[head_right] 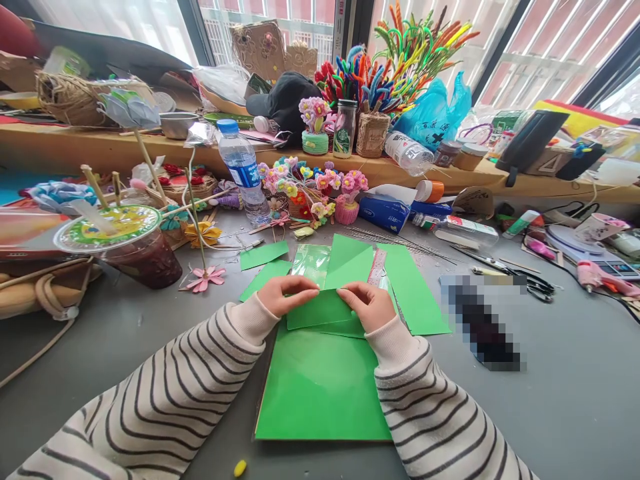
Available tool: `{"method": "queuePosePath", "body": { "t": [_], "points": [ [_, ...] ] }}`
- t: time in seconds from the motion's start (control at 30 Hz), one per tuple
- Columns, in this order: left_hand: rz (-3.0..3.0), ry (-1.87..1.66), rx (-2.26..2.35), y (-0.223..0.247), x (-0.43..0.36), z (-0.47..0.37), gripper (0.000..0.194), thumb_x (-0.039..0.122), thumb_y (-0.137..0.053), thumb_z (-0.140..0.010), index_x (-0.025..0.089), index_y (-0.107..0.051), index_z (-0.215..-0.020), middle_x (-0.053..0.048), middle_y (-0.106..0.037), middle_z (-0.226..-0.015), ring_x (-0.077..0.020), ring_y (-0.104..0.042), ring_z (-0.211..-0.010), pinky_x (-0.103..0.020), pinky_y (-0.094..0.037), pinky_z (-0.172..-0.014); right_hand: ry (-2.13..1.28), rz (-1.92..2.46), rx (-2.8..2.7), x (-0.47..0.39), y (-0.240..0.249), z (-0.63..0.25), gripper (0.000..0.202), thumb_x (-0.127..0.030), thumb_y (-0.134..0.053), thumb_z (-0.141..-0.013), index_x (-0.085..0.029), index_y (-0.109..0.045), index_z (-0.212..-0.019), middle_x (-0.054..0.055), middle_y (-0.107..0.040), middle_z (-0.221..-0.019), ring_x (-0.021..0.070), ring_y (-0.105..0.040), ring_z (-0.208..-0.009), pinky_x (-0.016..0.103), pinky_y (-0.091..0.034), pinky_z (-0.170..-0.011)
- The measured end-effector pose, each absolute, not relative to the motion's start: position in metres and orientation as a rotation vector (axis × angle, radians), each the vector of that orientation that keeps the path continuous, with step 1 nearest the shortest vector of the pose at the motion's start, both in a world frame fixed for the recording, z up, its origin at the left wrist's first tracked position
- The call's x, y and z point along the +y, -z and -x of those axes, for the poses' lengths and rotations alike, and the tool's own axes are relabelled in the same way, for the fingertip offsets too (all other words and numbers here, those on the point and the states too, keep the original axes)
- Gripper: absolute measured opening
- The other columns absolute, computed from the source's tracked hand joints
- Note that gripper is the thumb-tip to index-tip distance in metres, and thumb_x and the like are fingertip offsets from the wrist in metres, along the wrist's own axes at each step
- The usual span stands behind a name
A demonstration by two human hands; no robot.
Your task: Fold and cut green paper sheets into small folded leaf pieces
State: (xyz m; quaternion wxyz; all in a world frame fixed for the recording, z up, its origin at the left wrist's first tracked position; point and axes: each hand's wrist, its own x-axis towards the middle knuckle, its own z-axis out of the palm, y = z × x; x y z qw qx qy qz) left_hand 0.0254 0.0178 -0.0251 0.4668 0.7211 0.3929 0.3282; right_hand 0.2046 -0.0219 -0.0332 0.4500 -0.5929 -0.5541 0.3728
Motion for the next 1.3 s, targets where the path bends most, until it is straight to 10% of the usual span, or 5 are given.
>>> {"method": "queuePosePath", "body": {
  "t": [1.3],
  "points": [
    [-1.597, -0.818, 0.979, 0.026, 0.019, -0.027, 0.022, 0.032, -0.055, -0.062, 0.011, -0.058, -0.061, 0.002, -0.050, -0.051, -0.0080, -0.044, -0.049, -0.019, -0.036, -0.046, -0.981, 1.492, -1.241, -0.023, 0.025, -0.214, 0.022, -0.036, -0.062, -0.053, -0.016, -0.061, -0.060, -0.001, -0.057, -0.055, 0.0100, -0.047, -0.051, 0.022, -0.040, -0.052]
  ]
}}
